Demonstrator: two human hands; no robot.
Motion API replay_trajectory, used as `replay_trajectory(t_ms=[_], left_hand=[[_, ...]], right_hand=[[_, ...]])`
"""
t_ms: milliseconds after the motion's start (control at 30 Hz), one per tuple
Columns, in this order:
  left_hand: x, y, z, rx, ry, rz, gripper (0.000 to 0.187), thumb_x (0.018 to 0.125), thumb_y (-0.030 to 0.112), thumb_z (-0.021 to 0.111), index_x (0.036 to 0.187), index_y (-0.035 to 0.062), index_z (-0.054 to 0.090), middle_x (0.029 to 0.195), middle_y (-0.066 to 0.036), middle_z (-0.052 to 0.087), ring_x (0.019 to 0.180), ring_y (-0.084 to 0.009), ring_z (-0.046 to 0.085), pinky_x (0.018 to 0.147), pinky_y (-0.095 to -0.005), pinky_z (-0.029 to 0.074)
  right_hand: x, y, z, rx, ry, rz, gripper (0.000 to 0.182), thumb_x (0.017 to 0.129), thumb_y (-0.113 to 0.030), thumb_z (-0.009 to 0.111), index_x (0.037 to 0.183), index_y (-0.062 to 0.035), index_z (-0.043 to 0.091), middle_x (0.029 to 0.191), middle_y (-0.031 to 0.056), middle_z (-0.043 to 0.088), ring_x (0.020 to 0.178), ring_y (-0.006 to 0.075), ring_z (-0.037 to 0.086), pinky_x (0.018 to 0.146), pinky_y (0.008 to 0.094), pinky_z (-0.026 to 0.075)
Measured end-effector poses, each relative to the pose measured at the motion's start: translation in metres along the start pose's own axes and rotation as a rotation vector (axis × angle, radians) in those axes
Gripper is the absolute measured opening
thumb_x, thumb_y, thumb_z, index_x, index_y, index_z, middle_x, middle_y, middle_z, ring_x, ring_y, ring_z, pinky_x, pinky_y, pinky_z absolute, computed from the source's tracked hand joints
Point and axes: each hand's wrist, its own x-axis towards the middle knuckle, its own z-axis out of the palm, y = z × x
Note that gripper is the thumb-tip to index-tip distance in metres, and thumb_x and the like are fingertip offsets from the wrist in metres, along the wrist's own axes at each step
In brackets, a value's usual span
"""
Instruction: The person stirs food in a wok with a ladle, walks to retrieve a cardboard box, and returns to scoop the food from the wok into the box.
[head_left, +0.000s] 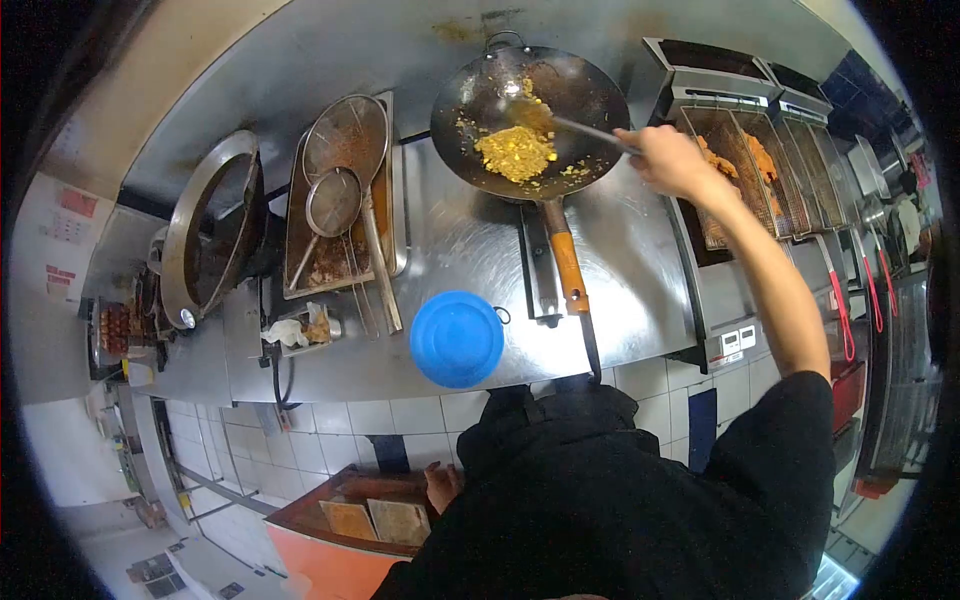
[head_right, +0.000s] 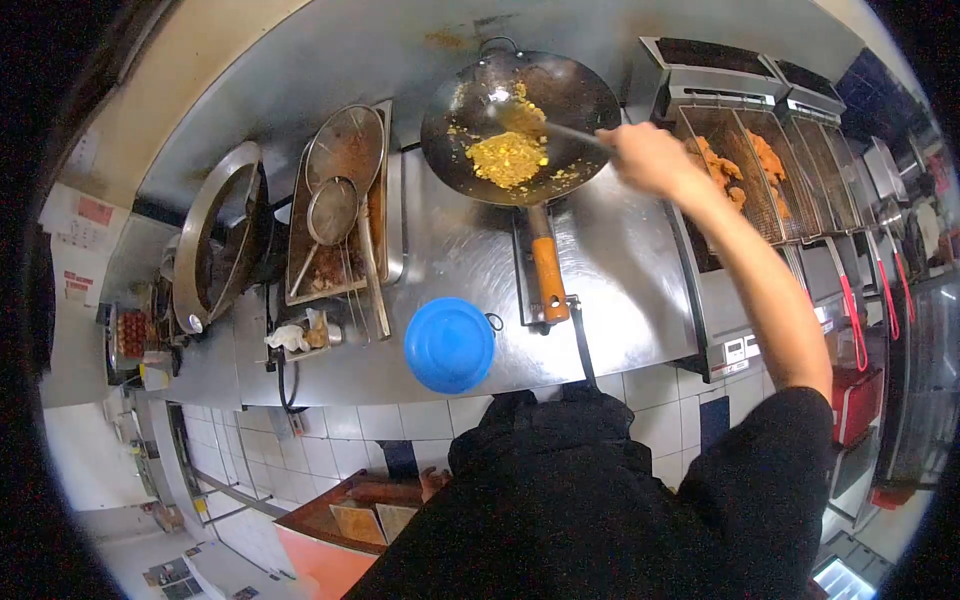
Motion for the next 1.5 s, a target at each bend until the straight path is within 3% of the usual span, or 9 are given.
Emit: replay_trajectory(t_ms=[233, 400, 567, 700, 833, 967, 1133, 1267, 1500], left_hand=[[0.006, 0.209, -0.185, -0.444, -0.034, 0.132, 0.033, 0.095, 0.020, 0.066, 0.121, 0.0029, 0.055, 0.079, -0.011, 0.064, 0.069, -0.0287, 0.065, 0.062, -0.0422, 0.050], [0.042, 0.271, -0.222, -0.571, 0.008, 0.305, 0.032, 0.093, 0.010, 0.068, 0.121, 0.0008, 0.057, 0.079, -0.009, 0.064, 0.069, -0.0223, 0.064, 0.063, -0.0373, 0.049], [0.055, 0.355, -0.265, -0.706, 0.044, 0.648, 0.033, 0.092, 0.004, 0.068, 0.122, -0.0008, 0.057, 0.083, -0.008, 0.065, 0.073, -0.0128, 0.063, 0.063, -0.0278, 0.049], [0.033, 0.485, -0.308, -1.045, -0.759, 0.526, 0.034, 0.099, 0.009, 0.062, 0.129, -0.0019, 0.053, 0.105, -0.010, 0.068, 0.084, -0.0152, 0.068, 0.071, -0.0290, 0.056], [0.019, 0.577, -0.300, -1.008, -0.848, 0.749, 0.052, 0.105, 0.013, 0.052, 0.150, -0.0030, 0.030, 0.128, -0.015, 0.056, 0.110, -0.0191, 0.063, 0.091, -0.0320, 0.053], [0.039, 0.622, -0.267, -1.223, -1.029, 0.365, 0.058, 0.108, 0.034, 0.048, 0.149, -0.0022, 0.029, 0.120, -0.009, 0.057, 0.105, -0.0159, 0.062, 0.094, -0.0301, 0.050], [0.065, 0.657, -0.273, -1.210, -1.155, 0.312, 0.032, 0.106, 0.036, 0.050, 0.094, 0.0068, 0.055, 0.074, -0.003, 0.059, 0.048, -0.0153, 0.057, 0.045, -0.0300, 0.052], [0.083, 0.662, -0.265, -1.167, -1.114, 0.324, 0.029, 0.106, 0.034, 0.050, 0.109, 0.0054, 0.048, 0.068, -0.007, 0.060, 0.032, -0.0129, 0.047, 0.025, -0.0308, 0.041], [0.128, 0.641, -0.293, -0.942, -0.804, 0.371, 0.027, 0.106, 0.030, 0.052, 0.113, 0.0041, 0.052, 0.089, -0.002, 0.056, 0.056, -0.0104, 0.056, 0.049, -0.0271, 0.048]], right_hand=[[-0.018, 0.005, -0.049, -0.167, -0.232, 0.125, 0.029, 0.092, -0.020, 0.063, 0.116, -0.0068, 0.073, 0.095, 0.0243, 0.072, 0.094, 0.0415, 0.070, 0.085, 0.0507, 0.056], [-0.006, 0.005, 0.025, 0.576, -0.320, 0.298, 0.035, 0.099, -0.027, 0.061, 0.125, -0.0039, 0.069, 0.070, 0.0057, 0.064, 0.048, 0.0120, 0.056, 0.043, 0.0305, 0.044], [-0.059, -0.017, 0.043, 0.912, -0.223, 0.342, 0.035, 0.102, -0.022, 0.053, 0.129, -0.0029, 0.064, 0.069, 0.0011, 0.056, 0.043, 0.0088, 0.048, 0.035, 0.0274, 0.035], [-0.099, -0.041, 0.058, 1.205, -0.156, 0.358, 0.041, 0.103, -0.020, 0.048, 0.142, -0.0052, 0.051, 0.076, -0.0007, 0.058, 0.045, 0.0071, 0.048, 0.038, 0.0242, 0.038], [-0.127, -0.074, 0.065, 1.484, -0.079, 0.392, 0.040, 0.103, -0.016, 0.045, 0.141, -0.0078, 0.043, 0.081, 0.0011, 0.060, 0.048, 0.0092, 0.050, 0.037, 0.0240, 0.038], [-0.133, -0.080, 0.072, 1.611, -0.003, 0.344, 0.031, 0.105, -0.017, 0.045, 0.132, -0.0049, 0.036, 0.080, 0.0042, 0.056, 0.044, 0.0093, 0.048, 0.034, 0.0248, 0.038], [-0.120, -0.094, 0.079, 1.663, 0.052, 0.308, 0.027, 0.107, -0.017, 0.041, 0.128, -0.0040, 0.030, 0.080, 0.0058, 0.054, 0.045, 0.0106, 0.049, 0.034, 0.0276, 0.041], [-0.113, -0.104, 0.092, 1.658, 0.110, 0.207, 0.028, 0.109, -0.021, 0.040, 0.131, -0.0056, 0.036, 0.075, 0.0069, 0.058, 0.047, 0.0115, 0.052, 0.037, 0.0267, 0.043], [-0.143, -0.083, 0.077, 1.623, 0.138, 0.086, 0.036, 0.104, -0.016, 0.050, 0.137, -0.0053, 0.042, 0.084, 0.0049, 0.060, 0.056, 0.0083, 0.057, 0.045, 0.0210, 0.046]])
